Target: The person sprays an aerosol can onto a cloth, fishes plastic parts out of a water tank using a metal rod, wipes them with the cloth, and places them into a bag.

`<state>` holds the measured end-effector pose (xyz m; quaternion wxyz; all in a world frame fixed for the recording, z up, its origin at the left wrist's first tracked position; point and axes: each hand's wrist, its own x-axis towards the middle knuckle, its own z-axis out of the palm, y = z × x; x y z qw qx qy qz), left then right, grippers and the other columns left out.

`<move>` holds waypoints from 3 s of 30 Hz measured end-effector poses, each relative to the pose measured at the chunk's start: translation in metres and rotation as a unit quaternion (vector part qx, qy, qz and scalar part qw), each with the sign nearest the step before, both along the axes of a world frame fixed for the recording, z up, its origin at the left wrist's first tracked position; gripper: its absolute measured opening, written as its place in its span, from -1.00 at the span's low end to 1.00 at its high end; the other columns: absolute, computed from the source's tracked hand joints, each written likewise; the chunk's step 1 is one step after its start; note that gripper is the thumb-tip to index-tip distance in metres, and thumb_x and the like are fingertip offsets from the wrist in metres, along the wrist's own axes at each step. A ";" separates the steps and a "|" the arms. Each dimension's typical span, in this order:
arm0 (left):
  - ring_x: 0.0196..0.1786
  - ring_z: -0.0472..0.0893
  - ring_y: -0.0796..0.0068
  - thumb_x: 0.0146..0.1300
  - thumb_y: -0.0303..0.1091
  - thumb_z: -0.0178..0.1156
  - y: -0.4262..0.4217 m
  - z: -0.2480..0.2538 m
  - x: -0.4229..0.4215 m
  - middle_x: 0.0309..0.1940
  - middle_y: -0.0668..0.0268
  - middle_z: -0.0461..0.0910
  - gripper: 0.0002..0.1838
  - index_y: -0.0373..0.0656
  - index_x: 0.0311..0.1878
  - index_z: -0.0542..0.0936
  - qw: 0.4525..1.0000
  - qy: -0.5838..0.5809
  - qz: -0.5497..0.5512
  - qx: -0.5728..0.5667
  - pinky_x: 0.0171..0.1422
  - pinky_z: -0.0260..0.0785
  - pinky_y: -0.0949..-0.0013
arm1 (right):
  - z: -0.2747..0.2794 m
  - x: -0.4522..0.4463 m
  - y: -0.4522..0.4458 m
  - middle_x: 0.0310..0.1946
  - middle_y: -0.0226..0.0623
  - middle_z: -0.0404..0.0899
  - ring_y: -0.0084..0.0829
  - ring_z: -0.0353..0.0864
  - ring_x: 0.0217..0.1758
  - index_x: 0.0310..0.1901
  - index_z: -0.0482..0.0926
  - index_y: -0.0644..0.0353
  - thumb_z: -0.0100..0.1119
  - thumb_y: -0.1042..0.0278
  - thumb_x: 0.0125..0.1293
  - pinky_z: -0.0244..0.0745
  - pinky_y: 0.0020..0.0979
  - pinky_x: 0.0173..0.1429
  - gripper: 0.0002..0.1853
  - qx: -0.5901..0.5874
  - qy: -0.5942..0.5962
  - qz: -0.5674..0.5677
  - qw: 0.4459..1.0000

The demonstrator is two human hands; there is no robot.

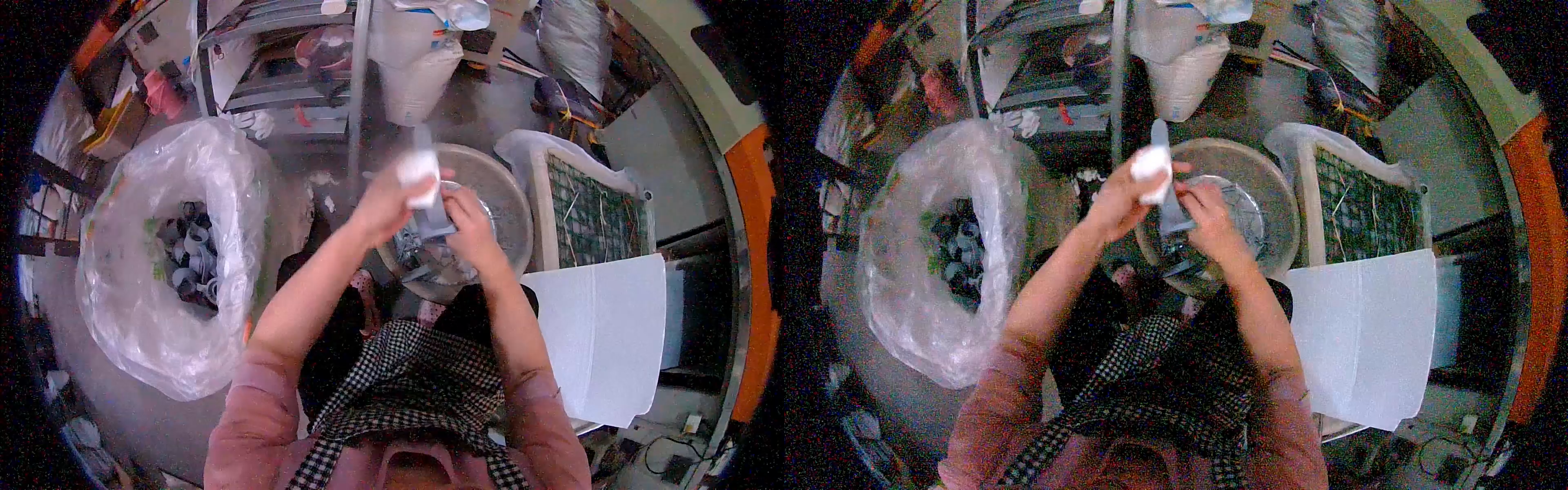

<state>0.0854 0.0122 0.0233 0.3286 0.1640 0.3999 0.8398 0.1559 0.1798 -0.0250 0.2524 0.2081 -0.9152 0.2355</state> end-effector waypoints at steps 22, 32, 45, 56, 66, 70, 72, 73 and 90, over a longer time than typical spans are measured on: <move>-0.01 0.58 0.21 0.32 -0.29 0.01 -0.002 0.019 -0.008 0.02 0.01 0.47 -0.52 -0.26 0.24 0.22 0.998 0.033 0.038 0.030 0.11 0.43 0.25 | 0.008 0.001 -0.008 -0.11 -0.13 0.46 -0.11 0.47 -0.09 -0.18 0.50 0.32 0.10 0.57 -0.11 0.37 -0.13 0.04 -0.66 0.010 0.088 0.036 0.995; -0.42 0.60 0.27 0.35 -0.14 -0.04 0.002 0.027 -0.013 -0.36 0.08 0.56 -0.66 -0.30 -0.11 0.36 0.988 -0.086 0.087 -0.096 -0.34 0.51 0.27 | 0.004 -0.005 -0.015 -0.08 -0.07 0.45 -0.02 0.44 0.05 -0.18 0.50 0.33 0.18 0.62 -0.24 0.31 -0.12 0.22 -0.57 0.025 0.037 0.031 0.999; 0.07 0.49 0.28 -0.03 -0.68 0.16 0.020 -0.026 0.042 -0.02 0.06 0.45 -0.31 -0.28 0.25 0.21 0.908 0.351 0.160 -0.164 0.18 0.27 0.34 | 0.009 0.003 -0.008 -0.27 -0.23 0.53 -0.17 0.54 -0.23 -0.25 0.55 0.24 0.34 0.55 -0.19 0.47 -0.32 -0.18 -0.65 -0.143 0.042 -0.085 0.985; -0.41 0.56 0.41 0.19 -0.35 0.17 0.010 0.022 -0.007 -0.35 0.22 0.56 -0.72 -0.30 -0.11 0.43 0.977 0.061 0.186 -0.084 -0.39 0.43 0.34 | 0.020 0.012 -0.017 -0.12 -0.09 0.47 -0.08 0.46 -0.01 -0.22 0.50 0.40 0.07 0.54 -0.07 0.36 -0.14 0.15 -0.70 0.052 0.091 0.054 0.993; -0.32 0.64 0.19 0.37 -0.03 -0.13 -0.015 0.031 -0.024 -0.32 0.02 0.59 -0.55 -0.31 -0.15 0.46 0.998 -0.023 0.042 -0.032 -0.45 0.50 0.33 | 0.012 0.007 -0.004 -0.01 -0.13 0.50 -0.14 0.44 0.15 -0.15 0.53 0.29 0.20 0.46 -0.08 0.25 -0.14 0.28 -0.64 -0.057 0.046 0.063 0.995; -0.03 0.57 0.08 0.38 -0.01 -0.17 -0.019 0.023 -0.022 -0.15 -0.03 0.55 -0.49 -0.34 -0.01 0.45 0.997 0.047 -0.006 0.068 -0.29 0.56 0.31 | 0.013 -0.002 0.003 -0.01 -0.11 0.52 -0.18 0.49 0.12 -0.13 0.54 0.23 0.27 0.41 -0.04 0.27 -0.13 0.27 -0.64 -0.108 0.096 0.043 0.988; -0.05 0.57 0.13 0.38 -0.03 -0.16 -0.018 0.026 -0.021 -0.13 -0.03 0.54 -0.50 -0.36 -0.01 0.45 0.993 0.033 -0.029 0.105 -0.18 0.52 0.30 | 0.000 0.003 0.005 -0.02 -0.09 0.54 -0.22 0.58 -0.03 -0.15 0.53 0.24 0.27 0.45 -0.01 0.41 -0.13 0.12 -0.68 -0.206 -0.122 -0.025 0.971; -0.07 0.56 0.17 0.38 -0.05 -0.16 -0.017 0.029 -0.021 -0.11 -0.02 0.52 -0.51 -0.37 -0.01 0.45 0.988 0.023 -0.051 0.142 -0.08 0.47 0.28 | 0.006 0.003 0.004 -0.02 -0.09 0.54 -0.22 0.58 -0.03 -0.15 0.53 0.24 0.27 0.45 -0.01 0.41 -0.13 0.12 -0.68 -0.203 -0.121 -0.023 0.971; -0.30 0.57 0.35 0.31 -0.12 0.00 -0.006 0.038 0.003 -0.28 0.08 0.58 -0.64 -0.29 -0.22 0.49 0.973 0.090 0.212 0.032 -0.33 0.42 0.33 | 0.002 0.006 -0.021 -0.34 -0.17 0.51 -0.17 0.55 -0.28 -0.16 0.46 0.21 0.19 0.48 0.05 0.52 -0.16 -0.18 -0.73 -0.644 -0.363 0.327 0.589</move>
